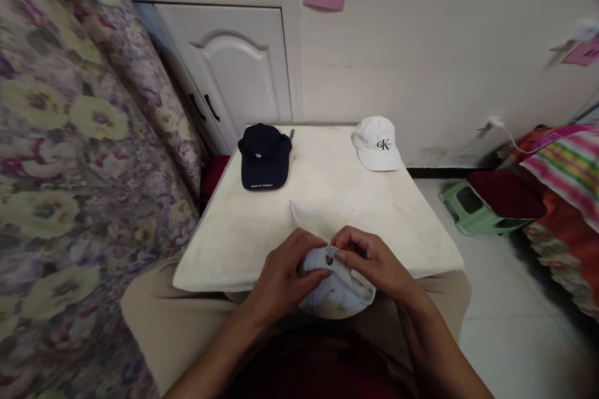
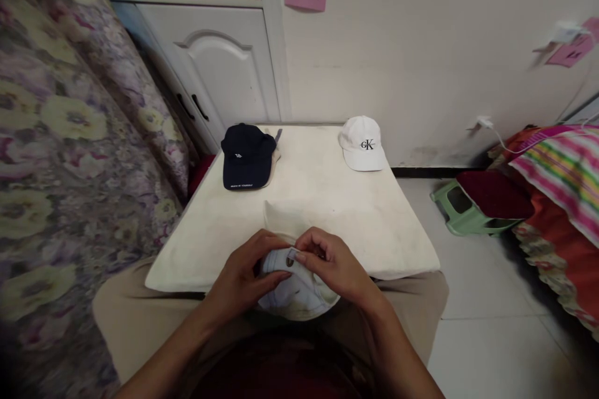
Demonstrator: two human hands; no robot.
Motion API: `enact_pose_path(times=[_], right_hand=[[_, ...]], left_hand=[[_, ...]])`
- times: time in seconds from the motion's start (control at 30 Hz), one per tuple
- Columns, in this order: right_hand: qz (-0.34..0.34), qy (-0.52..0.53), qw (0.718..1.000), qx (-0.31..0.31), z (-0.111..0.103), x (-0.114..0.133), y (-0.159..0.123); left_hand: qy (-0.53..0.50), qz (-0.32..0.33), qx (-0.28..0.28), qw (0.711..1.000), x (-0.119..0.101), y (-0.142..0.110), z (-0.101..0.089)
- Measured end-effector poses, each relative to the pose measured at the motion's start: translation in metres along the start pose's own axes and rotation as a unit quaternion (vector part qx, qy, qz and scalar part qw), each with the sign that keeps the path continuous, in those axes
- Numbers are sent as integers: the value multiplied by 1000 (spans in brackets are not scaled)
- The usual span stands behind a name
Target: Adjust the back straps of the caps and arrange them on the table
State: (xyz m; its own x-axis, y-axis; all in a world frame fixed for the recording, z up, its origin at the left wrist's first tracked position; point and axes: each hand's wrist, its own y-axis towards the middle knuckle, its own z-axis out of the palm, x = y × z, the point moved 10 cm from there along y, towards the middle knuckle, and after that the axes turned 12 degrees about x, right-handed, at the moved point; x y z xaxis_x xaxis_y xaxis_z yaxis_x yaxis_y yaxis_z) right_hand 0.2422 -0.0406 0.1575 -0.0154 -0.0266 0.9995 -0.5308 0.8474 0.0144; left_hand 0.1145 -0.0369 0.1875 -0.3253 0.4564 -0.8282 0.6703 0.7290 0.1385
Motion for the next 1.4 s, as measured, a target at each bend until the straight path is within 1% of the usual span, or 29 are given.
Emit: enact_pose_path(times=[0.1,0.27,0.57,0.77,0.93,1.07,1.17,1.3,1.4], right_hand=[[0,3,1000,4,0,-1,2],[-12,-9,1000,5,0,2,2],[-35,-74,996,-43,-3,13,-1],[-35,-129,989,-57,-3,16,-2],[-75,-175,978,-85,-2,27,-3],[-89,-204,967,-123,-3,34,-6],[-84,-230,957,-153,-3,35,-9],[-74,-259,949,-162,0,33,-8],[-81,-292,936,-179,1,35,-9]], left_hand=[[7,17,-7,1000,-4,0,3],[-3,25,-37,999,-5,0,-1],[-1,30,-49,998,1,-2,0],[93,62,-83,990,-7,-4,-3],[135,89,-103,981,-11,-7,-4],[156,84,-94,980,-9,-6,-1],[174,77,-96,977,-7,-7,0],[207,70,-93,971,-6,-6,1],[233,65,-95,966,-6,-6,1]])
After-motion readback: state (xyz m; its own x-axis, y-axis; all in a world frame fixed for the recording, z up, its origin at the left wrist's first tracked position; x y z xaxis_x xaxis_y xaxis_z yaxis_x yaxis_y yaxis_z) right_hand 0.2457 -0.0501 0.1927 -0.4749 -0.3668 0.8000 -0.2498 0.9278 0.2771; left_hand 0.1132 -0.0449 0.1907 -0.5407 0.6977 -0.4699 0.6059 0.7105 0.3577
